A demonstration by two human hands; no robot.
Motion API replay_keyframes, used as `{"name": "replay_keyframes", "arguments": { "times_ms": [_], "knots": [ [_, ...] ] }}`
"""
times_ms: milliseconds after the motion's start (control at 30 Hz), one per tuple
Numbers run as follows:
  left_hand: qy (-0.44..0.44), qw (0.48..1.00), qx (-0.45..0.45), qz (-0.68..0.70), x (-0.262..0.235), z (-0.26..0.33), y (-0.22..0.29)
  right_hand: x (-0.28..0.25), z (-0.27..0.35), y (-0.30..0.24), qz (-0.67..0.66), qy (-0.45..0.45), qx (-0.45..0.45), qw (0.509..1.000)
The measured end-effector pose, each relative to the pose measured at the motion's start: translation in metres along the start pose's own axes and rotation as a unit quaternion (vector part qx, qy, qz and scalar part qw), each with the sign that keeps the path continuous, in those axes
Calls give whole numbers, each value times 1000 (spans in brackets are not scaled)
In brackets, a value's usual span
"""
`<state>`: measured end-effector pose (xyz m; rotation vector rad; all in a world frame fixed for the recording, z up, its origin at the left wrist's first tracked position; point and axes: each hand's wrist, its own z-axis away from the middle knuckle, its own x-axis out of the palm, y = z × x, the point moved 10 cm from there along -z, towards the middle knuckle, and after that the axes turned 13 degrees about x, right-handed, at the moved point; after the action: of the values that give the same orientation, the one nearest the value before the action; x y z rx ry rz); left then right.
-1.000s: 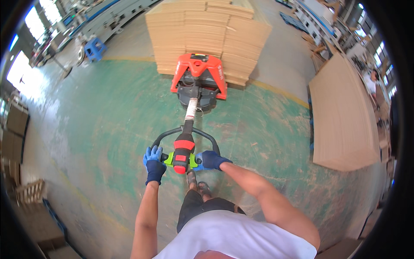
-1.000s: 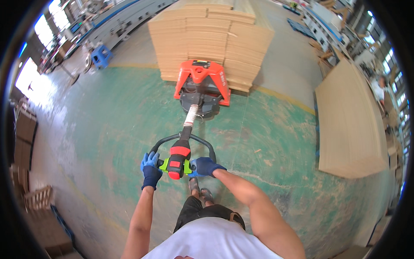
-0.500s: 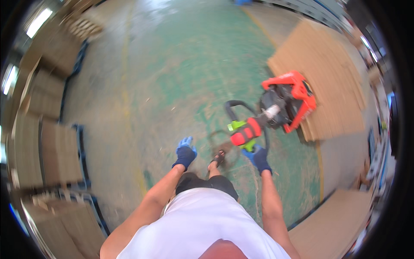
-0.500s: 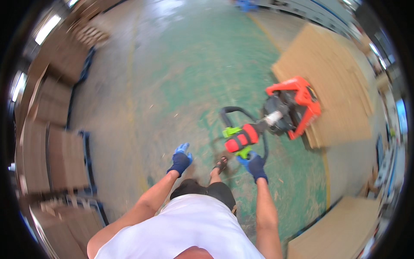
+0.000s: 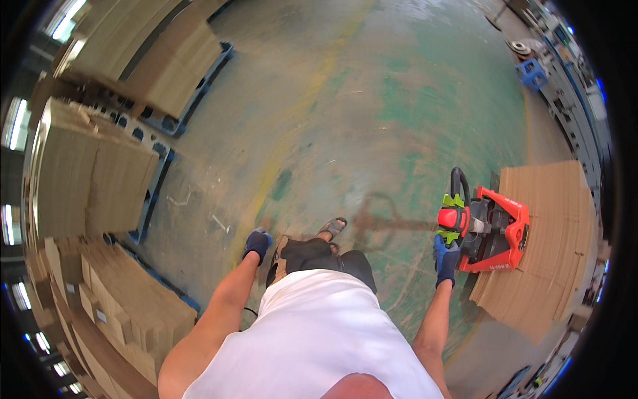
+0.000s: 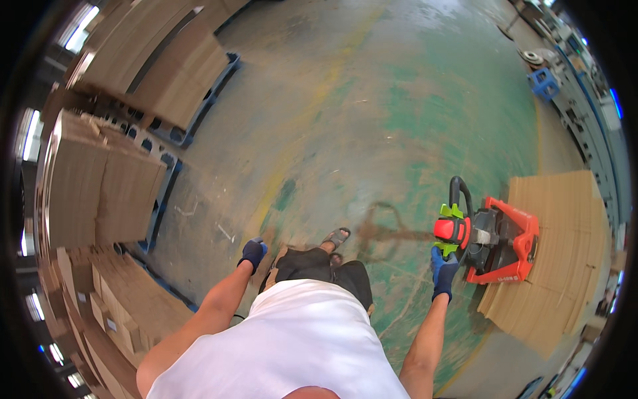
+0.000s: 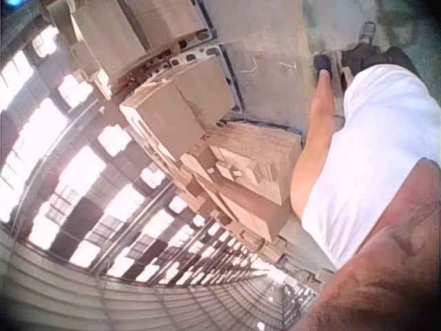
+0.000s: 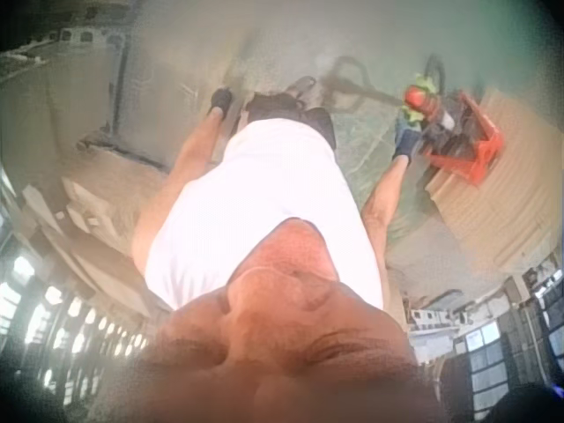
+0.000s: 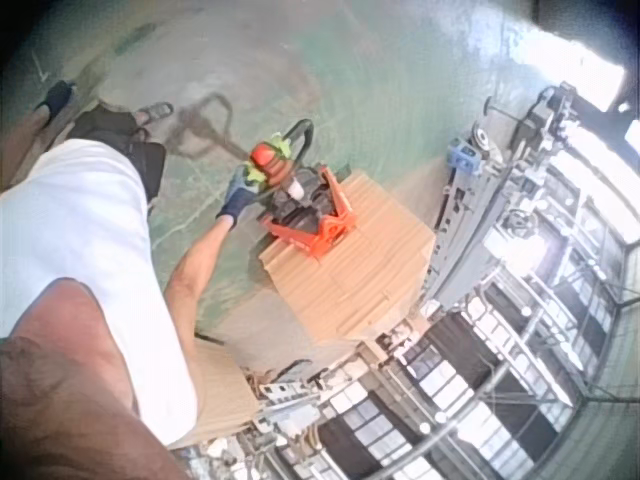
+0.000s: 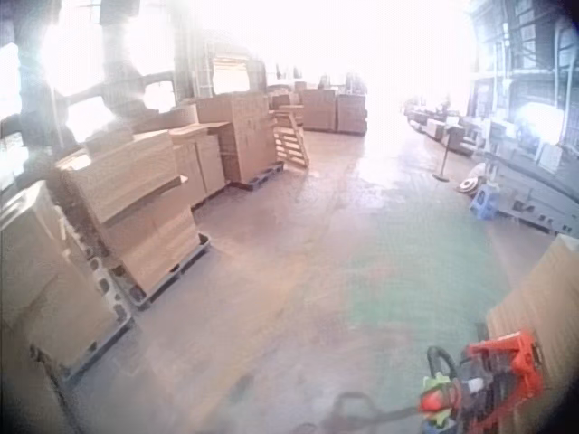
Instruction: The person moves a stack of large plywood boards across a factory floor using a red electric pallet jack, steering the jack with a handle and pushing against the stack of boards to align them.
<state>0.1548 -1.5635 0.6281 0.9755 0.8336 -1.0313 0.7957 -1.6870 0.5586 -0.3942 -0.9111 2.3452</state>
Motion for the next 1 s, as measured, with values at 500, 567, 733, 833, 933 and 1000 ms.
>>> {"name": "replay_keyframes", "arguments": {
  "times_ms": [500, 567, 733, 833, 933, 1000],
  "knots": [
    [34, 982, -11, 184, 79, 175, -160, 66, 56, -6, 45, -8, -47, 998],
    [83, 979, 14, 185, 72, 188, -154, 65, 56, -1, 28, -13, -51, 998],
    [61, 967, 34, 245, 89, 224, -174, 67, 75, -10, 26, -18, -65, 997],
    [78, 975, 111, 176, 91, 254, -200, 63, 70, -13, 86, -9, -102, 991],
    [83, 966, 16, 243, 85, 296, -260, 79, 97, -18, 87, -41, -90, 991],
    [91, 881, -203, 417, 83, 323, -297, 66, 95, -20, 133, -10, -118, 984]
  ]
}}
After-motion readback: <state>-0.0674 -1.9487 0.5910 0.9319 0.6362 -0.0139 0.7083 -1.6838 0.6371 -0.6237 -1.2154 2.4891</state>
